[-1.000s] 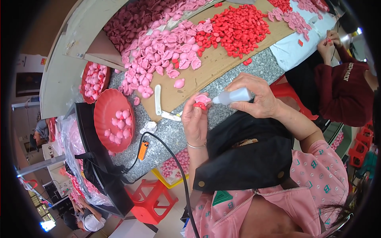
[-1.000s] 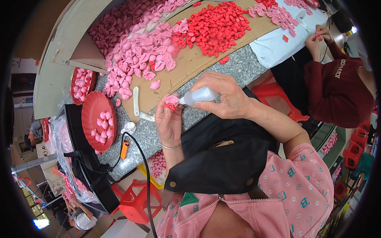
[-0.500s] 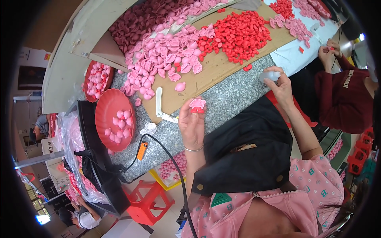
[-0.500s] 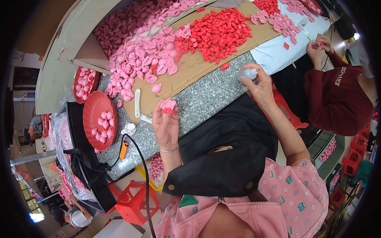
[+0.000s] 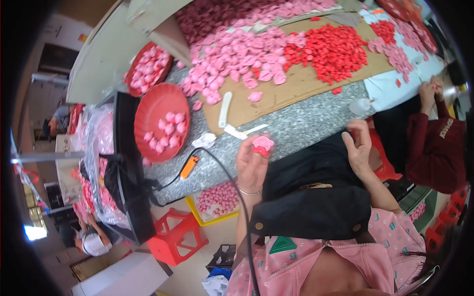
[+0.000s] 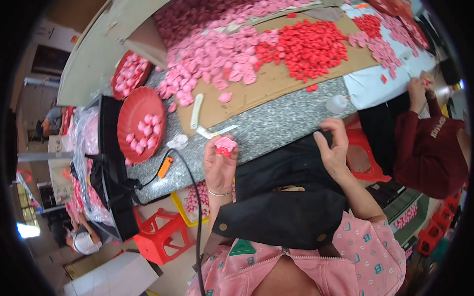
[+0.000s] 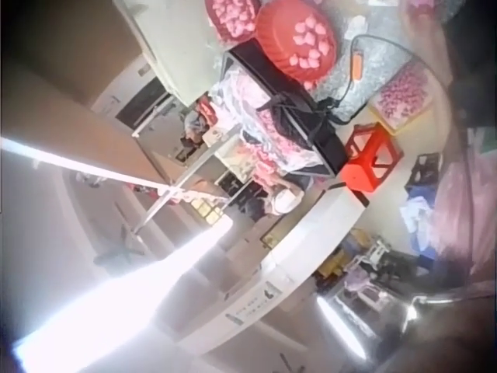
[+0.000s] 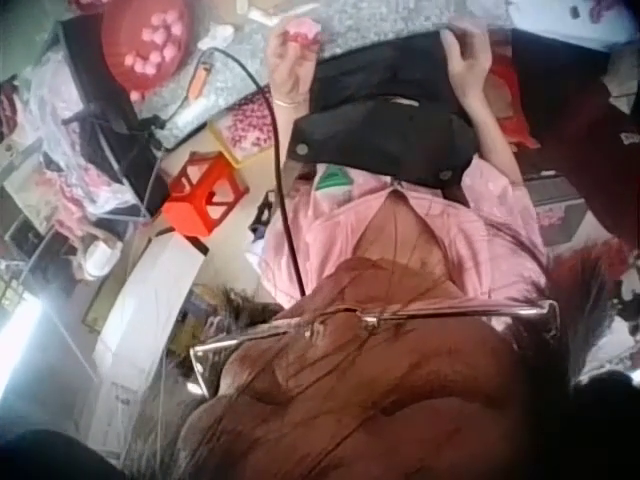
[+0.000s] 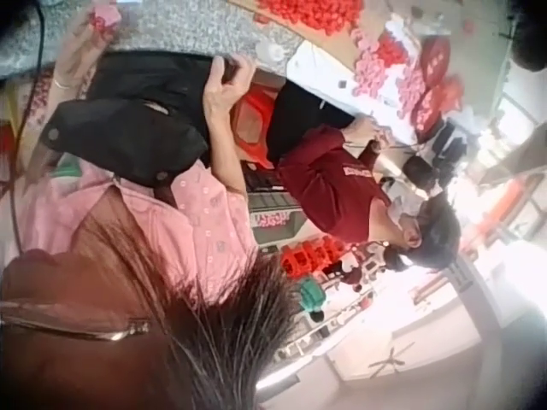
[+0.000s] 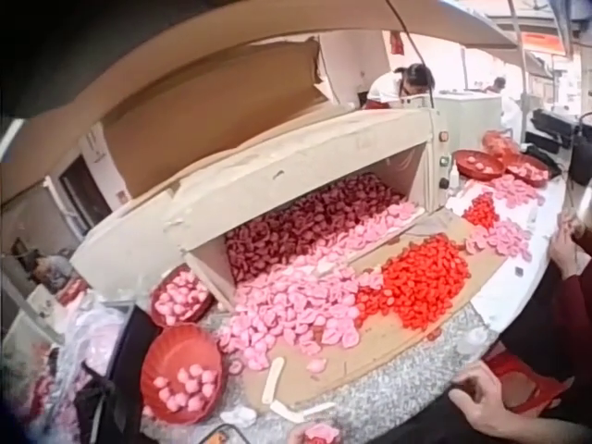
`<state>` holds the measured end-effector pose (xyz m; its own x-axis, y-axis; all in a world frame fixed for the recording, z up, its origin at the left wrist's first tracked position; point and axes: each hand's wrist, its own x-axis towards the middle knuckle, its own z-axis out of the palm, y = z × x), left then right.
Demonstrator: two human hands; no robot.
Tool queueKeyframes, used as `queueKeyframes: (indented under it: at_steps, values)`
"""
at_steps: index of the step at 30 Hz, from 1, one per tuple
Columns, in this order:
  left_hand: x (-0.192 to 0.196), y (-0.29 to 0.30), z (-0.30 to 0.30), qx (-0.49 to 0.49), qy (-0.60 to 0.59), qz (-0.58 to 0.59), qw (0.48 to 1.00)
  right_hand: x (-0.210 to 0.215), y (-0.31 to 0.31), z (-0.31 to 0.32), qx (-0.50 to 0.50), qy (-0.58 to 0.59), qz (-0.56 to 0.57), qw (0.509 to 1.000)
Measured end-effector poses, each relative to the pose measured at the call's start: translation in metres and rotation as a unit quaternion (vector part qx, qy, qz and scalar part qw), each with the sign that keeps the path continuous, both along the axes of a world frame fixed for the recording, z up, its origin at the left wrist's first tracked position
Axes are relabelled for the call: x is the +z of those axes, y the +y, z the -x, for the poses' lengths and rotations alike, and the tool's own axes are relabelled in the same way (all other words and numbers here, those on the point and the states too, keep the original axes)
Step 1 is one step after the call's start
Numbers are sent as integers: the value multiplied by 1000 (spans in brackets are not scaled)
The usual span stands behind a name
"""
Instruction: Assembling small pink clay or wax components into finished pieces at a workbench.
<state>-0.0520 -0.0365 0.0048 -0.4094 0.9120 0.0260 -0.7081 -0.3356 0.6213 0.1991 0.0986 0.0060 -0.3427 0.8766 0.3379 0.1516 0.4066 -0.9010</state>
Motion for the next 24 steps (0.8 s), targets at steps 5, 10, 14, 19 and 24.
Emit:
queueKeyframes:
  at_steps: [5, 10, 14, 19, 24]
  values:
    - [0, -84, 28, 19, 21, 7, 1000, 44, -44, 137, 280, -45, -78, 956]
    - [-10, -136, 40, 51, -24, -8, 998, 32, -90, 289, 394, -24, -283, 874]
    - [-20, -146, 51, 81, -37, -14, 996, 9, -103, 356, 475, -119, -345, 801]
    - [-28, -149, 67, 94, -41, -17, 995, 15, -107, 330, 359, -66, -241, 899]
    - [-38, -141, 77, 111, -50, -8, 992, 35, -104, 235, 325, -41, -89, 941]
